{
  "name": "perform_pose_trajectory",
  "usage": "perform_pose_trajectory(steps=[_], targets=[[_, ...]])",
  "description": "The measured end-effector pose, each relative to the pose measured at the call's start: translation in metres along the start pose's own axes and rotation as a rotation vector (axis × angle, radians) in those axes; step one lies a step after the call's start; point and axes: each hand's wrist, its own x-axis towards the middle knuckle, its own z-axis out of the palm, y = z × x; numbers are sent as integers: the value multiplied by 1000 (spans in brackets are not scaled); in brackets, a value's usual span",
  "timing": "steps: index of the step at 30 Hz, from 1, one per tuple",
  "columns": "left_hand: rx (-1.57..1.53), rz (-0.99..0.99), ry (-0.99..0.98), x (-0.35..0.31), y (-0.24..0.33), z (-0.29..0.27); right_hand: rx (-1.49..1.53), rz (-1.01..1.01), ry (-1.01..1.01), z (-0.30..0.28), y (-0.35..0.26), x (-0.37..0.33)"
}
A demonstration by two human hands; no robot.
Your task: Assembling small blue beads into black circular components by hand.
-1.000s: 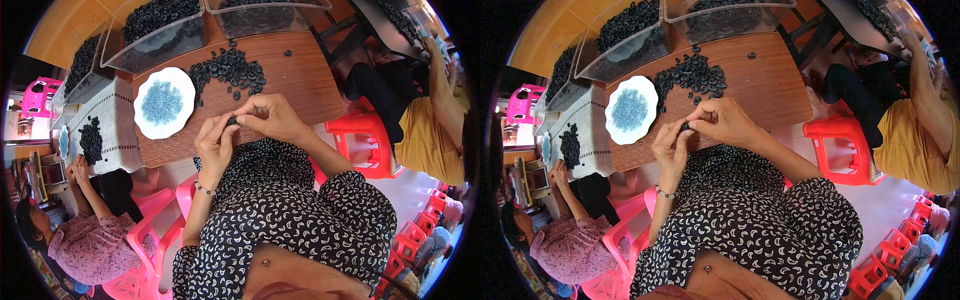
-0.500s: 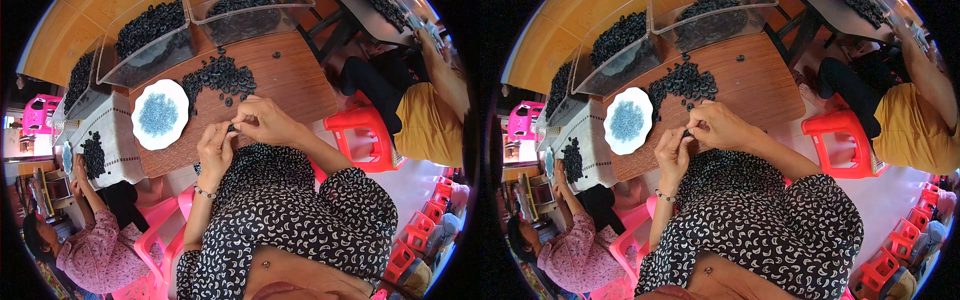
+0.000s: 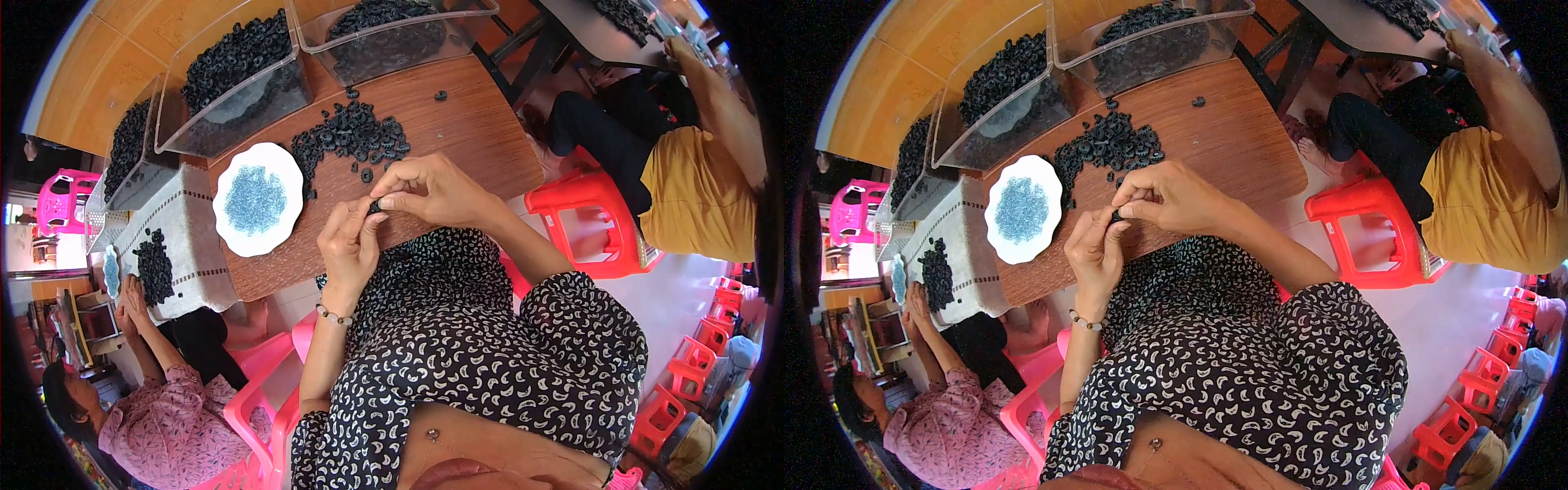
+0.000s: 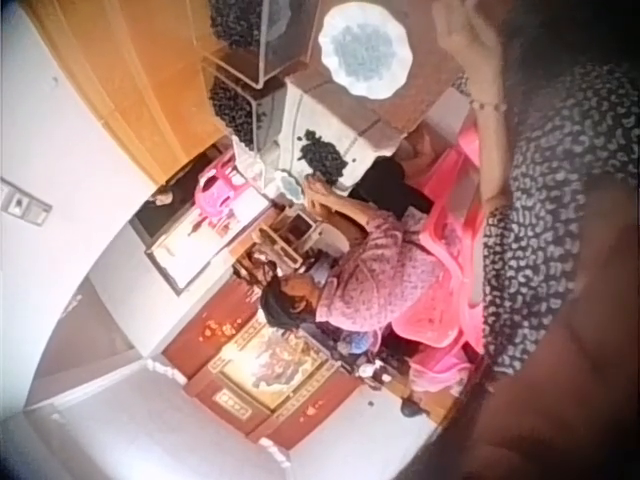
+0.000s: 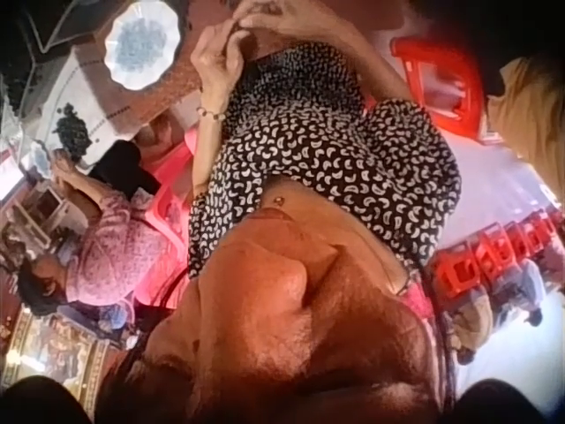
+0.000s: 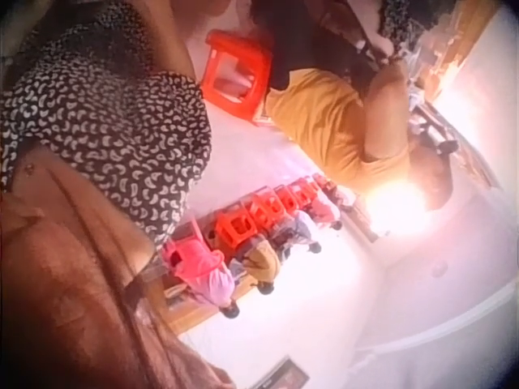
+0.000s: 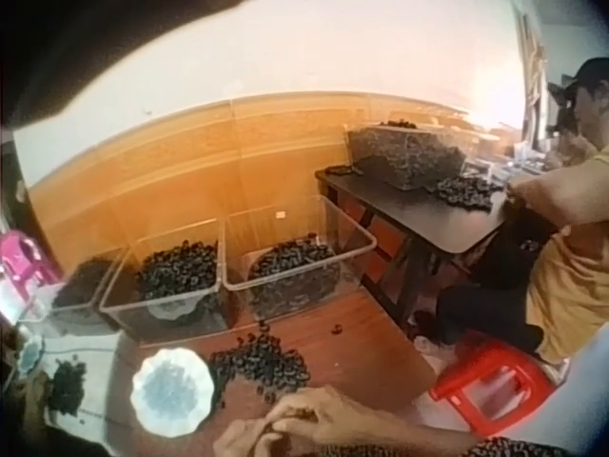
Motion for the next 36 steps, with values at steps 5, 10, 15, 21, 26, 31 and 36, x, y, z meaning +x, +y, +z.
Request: perform_pose_trajectory(steps=[5, 10, 15, 21, 26, 31, 36], targets=[[-117, -148, -12, 5, 6, 0, 162, 130, -32, -13, 1, -1], [-99, -118, 13, 9, 13, -1, 450, 261, -217, -12, 25, -1], [-10, -68, 9, 12, 21, -3, 963, 412, -398, -1, 26, -8], [120, 28, -29, 14, 24, -5, 1212, 412, -470, 7, 36, -9], [113, 23, -35, 12, 22, -3, 1277, 466, -437, 13, 40, -9], [137, 51, -25, 11, 18, -2, 1341, 454, -385, 20, 45, -11], [118, 16, -18, 8, 19, 0, 1337, 448, -347, 25, 41, -10]])
